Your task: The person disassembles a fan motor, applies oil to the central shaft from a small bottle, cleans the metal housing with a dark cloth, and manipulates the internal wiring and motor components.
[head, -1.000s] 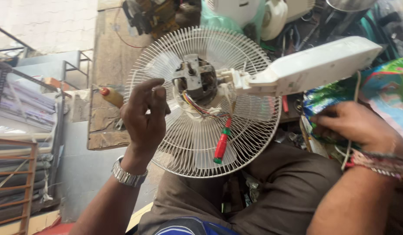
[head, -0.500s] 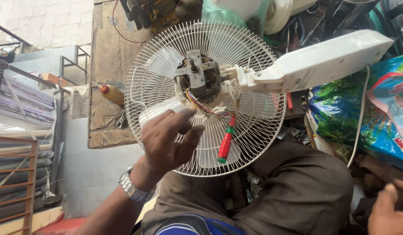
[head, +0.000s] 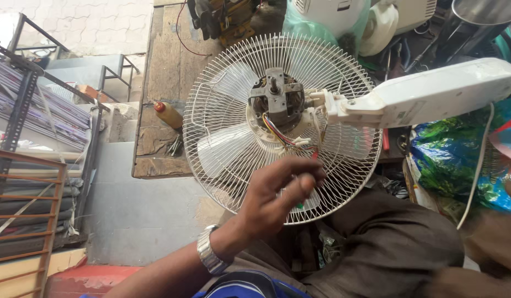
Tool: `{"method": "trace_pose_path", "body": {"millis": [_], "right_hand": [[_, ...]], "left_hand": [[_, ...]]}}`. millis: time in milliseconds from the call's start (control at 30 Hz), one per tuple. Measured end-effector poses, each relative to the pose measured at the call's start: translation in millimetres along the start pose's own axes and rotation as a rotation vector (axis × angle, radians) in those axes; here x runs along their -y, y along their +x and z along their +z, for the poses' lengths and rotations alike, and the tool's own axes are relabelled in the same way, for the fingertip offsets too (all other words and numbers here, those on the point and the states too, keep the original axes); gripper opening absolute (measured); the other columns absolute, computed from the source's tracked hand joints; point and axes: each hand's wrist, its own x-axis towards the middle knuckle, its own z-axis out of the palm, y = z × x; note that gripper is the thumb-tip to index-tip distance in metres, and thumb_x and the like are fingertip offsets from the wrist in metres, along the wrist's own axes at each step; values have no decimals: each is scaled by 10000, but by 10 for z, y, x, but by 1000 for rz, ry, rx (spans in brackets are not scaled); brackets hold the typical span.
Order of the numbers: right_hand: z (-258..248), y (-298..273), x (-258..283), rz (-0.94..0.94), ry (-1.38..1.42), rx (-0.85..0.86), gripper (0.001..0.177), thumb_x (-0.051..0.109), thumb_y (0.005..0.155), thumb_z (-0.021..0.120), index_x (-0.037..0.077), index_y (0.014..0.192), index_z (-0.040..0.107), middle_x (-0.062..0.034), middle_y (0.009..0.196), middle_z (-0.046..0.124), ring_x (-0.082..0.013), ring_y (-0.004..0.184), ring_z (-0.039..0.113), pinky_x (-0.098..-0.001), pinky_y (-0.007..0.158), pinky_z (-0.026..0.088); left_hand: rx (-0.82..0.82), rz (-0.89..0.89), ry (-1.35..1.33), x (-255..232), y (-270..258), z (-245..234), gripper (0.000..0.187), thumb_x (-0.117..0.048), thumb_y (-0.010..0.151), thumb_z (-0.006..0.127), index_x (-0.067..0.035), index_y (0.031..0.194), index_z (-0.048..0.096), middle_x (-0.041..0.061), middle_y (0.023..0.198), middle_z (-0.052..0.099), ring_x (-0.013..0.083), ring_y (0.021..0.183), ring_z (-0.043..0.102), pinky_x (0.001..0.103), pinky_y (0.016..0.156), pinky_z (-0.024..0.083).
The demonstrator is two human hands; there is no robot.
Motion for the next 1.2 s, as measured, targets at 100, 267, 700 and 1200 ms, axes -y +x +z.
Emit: {"method": "trace_pose_path", "body": {"millis": [100, 267, 700, 1200], "right_hand": [[312, 84, 732, -195, 68, 112, 386, 210, 942, 654, 110, 1314, 621, -142, 1292, 603, -332, 1189, 577, -458, 1019, 452], [973, 270, 1371, -311, -250, 132, 352, 247, 958, 648, 138, 1292, 629, -134, 1346, 579, -369, 1260, 544, -509, 1060, 412], [926, 99, 1033, -457, 119, 416, 748, 496, 891, 705, 153, 1501, 440, -272, 1619, 281, -486, 1470, 399, -521, 1186, 420], [216, 86, -141, 376, -115, 1150, 1217, 275, 711, 940, 253, 1664, 183, -84, 1293, 704, -211, 1196, 711, -363, 1045, 606]], "left_hand": [[16, -364, -786, 47, 60, 209, 522, -408, 1060, 490, -57, 1445, 510, 101, 1358, 632, 173, 1245, 628, 330, 1047, 562], [55, -610, -1269, 80, -6, 393, 508, -408, 1170, 406, 8, 1442, 512, 143, 1357, 620, 211, 1220, 611, 324, 1082, 493], [-42, -391, -1214, 164, -144, 213, 412, -295, 1226, 530, 104, 1327, 550, 183, 1226, 686, 210, 1058, 690, 306, 891, 589], [456, -430, 36, -634, 64, -650, 526, 30, 836, 617, -11, 1360, 597, 124, 1217, 725, 188, 1138, 697, 307, 1022, 560]]}}
